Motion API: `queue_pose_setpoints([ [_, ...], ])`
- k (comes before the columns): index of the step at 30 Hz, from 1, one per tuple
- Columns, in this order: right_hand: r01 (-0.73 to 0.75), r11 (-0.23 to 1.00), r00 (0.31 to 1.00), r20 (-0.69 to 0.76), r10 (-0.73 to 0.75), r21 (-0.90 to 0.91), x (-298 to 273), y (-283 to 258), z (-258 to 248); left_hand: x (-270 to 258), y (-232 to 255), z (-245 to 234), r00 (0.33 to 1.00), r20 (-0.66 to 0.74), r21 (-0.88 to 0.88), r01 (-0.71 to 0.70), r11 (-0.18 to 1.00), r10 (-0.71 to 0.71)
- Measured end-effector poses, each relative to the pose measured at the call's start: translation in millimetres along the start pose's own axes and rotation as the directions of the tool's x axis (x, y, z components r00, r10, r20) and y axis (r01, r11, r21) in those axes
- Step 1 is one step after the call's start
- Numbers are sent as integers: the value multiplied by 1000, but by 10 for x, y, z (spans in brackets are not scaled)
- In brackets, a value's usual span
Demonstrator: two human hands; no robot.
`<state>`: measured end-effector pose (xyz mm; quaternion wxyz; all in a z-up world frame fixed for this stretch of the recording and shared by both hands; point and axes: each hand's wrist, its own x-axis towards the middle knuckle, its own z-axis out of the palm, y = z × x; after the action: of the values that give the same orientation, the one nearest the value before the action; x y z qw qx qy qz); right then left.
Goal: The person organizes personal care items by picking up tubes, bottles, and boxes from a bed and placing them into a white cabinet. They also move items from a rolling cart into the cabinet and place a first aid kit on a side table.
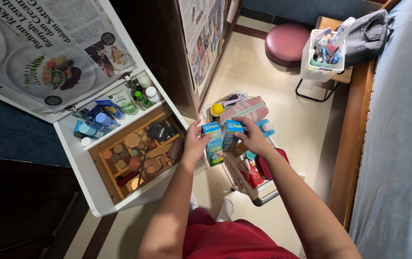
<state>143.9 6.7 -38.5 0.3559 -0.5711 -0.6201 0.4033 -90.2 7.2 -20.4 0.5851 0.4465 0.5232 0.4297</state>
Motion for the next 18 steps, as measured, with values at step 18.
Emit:
queue_pose_setpoints([
  [18,-107,937,994,24,105,332,16,-33,103,278,-294,-30,999,-23,-134,-26,991,23],
])
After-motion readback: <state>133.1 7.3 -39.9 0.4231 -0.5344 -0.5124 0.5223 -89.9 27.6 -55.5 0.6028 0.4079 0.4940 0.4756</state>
